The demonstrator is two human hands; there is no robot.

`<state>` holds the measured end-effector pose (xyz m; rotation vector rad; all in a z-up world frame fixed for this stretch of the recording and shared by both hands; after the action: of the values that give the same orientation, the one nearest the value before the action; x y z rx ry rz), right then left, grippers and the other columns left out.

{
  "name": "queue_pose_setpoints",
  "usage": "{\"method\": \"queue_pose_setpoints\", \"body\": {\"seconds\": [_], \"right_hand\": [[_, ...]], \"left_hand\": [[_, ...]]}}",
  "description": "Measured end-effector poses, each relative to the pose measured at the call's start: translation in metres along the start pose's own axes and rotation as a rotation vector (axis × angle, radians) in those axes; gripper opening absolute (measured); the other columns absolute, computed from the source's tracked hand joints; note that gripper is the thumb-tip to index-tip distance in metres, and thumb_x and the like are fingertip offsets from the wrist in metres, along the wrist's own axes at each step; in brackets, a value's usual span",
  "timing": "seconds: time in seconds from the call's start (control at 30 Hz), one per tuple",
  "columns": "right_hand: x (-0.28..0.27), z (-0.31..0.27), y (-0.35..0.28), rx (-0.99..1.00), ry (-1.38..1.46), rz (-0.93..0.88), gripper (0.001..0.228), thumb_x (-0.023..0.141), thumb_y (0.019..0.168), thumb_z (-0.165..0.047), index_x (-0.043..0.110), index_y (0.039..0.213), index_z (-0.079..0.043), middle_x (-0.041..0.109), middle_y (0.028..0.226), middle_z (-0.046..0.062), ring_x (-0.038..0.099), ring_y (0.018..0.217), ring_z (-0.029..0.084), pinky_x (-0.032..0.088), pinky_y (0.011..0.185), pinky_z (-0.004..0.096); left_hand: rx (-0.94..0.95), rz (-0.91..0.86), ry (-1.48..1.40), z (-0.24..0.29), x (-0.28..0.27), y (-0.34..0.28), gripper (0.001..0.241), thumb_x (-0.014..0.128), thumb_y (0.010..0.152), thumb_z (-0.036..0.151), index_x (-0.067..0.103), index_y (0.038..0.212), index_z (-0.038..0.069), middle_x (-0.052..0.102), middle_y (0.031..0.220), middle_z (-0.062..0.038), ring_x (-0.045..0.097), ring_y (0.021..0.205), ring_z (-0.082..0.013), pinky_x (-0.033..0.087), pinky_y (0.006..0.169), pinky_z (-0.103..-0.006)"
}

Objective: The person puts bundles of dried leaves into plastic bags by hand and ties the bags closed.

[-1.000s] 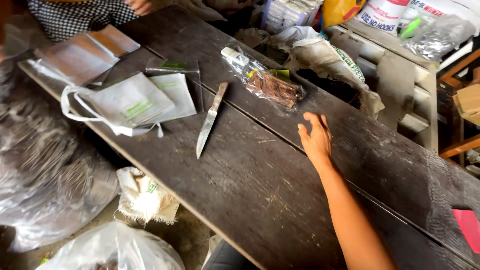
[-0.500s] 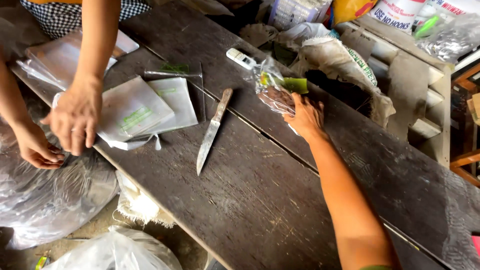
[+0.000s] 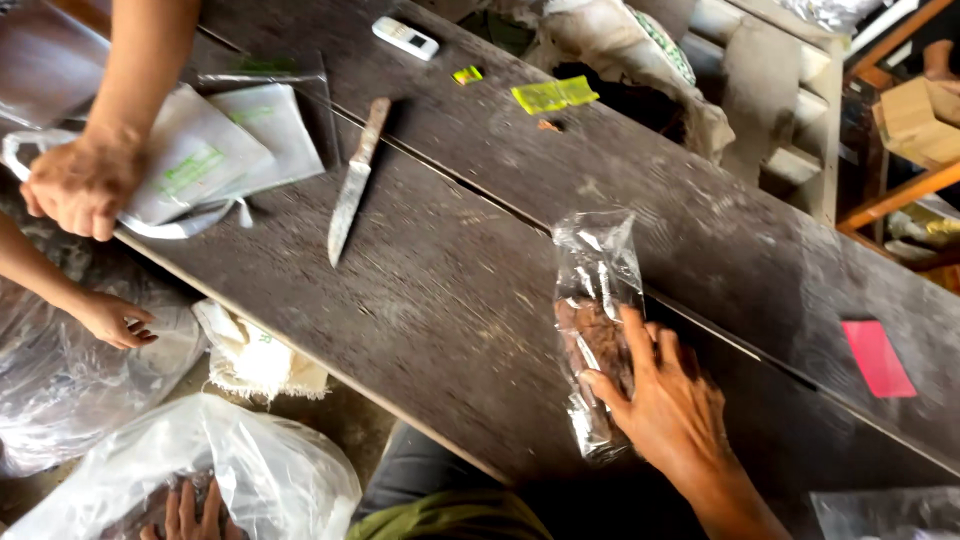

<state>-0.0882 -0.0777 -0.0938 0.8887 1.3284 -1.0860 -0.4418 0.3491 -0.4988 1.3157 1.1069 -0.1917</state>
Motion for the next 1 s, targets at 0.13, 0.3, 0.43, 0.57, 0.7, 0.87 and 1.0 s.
{"method": "queue_pose_setpoints", "body": {"seconds": [0.13,0.3,0.43,0.57,0.7,0.87,1.0], "right_hand": [[0.02,-0.005,-0.013,-0.421,0.013,0.338,0.071,0.049,0.08,-0.056,0.038,0.138,-0.016,0.038,0.143,0.01,0.047,0.1,0.032,0.033,0.088,0.041],[0.065,-0.013,-0.014,-0.51,0.14,0.364,0.071,0.051,0.082,-0.051,0.033,0.14,-0.014,0.026,0.15,0.011,0.027,0.135,0.033,0.026,0.101,0.05],[0.065,-0.012,-0.016,-0.537,0.152,0.391,0.07,0.052,0.083,-0.049,0.035,0.14,-0.012,0.026,0.15,0.011,0.026,0.136,0.032,0.027,0.102,0.048],[0.069,-0.011,-0.015,-0.525,0.159,0.346,0.069,0.047,0.086,-0.05,0.029,0.143,-0.015,0.023,0.151,0.01,0.024,0.136,0.033,0.025,0.102,0.05],[0.074,-0.009,-0.013,-0.508,0.174,0.293,0.068,0.043,0.088,-0.05,0.024,0.145,-0.017,0.018,0.153,0.009,0.018,0.139,0.033,0.022,0.104,0.053],[0.072,-0.01,-0.013,-0.492,0.153,0.28,0.067,0.039,0.089,-0.051,0.025,0.145,-0.016,0.02,0.152,0.009,0.018,0.139,0.031,0.022,0.104,0.049],[0.061,-0.009,-0.016,-0.5,0.27,0.243,0.064,0.037,0.089,-0.054,0.033,0.141,-0.016,0.023,0.15,0.01,0.019,0.138,0.033,0.021,0.103,0.05]], "left_hand": [[-0.056,-0.459,0.255,-0.006,-0.009,0.016,0.089,0.057,0.051,0.053,0.05,0.138,0.036,0.053,0.14,0.008,0.054,0.132,-0.0076,0.048,0.09,-0.0456],[0.127,-1.183,0.046,-0.01,-0.01,0.036,0.059,0.039,0.076,0.062,0.031,0.128,0.036,0.016,0.153,0.001,0.018,0.144,-0.0191,0.034,0.104,-0.0551],[0.266,-1.432,0.096,0.065,-0.091,0.136,0.041,0.039,0.079,0.047,0.043,0.114,0.027,0.037,0.132,0.001,0.038,0.124,-0.0157,0.043,0.091,-0.0433],[0.446,-1.553,-0.127,0.151,-0.175,0.239,0.029,0.041,0.087,0.035,0.061,0.085,0.015,0.067,0.085,0.0,0.065,0.08,-0.0136,0.054,0.065,-0.0309],[0.817,-0.77,-0.557,0.257,-0.227,0.346,0.03,0.038,0.095,0.026,0.054,0.073,0.014,0.059,0.073,-0.005,0.058,0.067,-0.0271,0.048,0.056,-0.0428],[0.596,-1.052,-0.679,0.346,-0.242,0.421,0.052,0.04,0.096,0.043,0.024,0.128,0.004,0.049,0.112,-0.016,0.053,0.099,-0.03,0.051,0.08,-0.041],[0.499,-1.153,-0.619,0.394,-0.217,0.455,0.079,0.029,0.095,0.051,-0.011,0.148,0.01,0.027,0.145,-0.019,0.048,0.118,-0.0298,0.051,0.088,-0.0374]]}}
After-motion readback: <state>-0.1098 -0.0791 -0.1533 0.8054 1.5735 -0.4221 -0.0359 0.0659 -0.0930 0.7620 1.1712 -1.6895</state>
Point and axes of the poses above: each hand's wrist, its own y-axis towards the middle knuckle, its own x-axis out of the palm, z = x × y, the point moved 5 cm from there along y, towards the middle knuckle
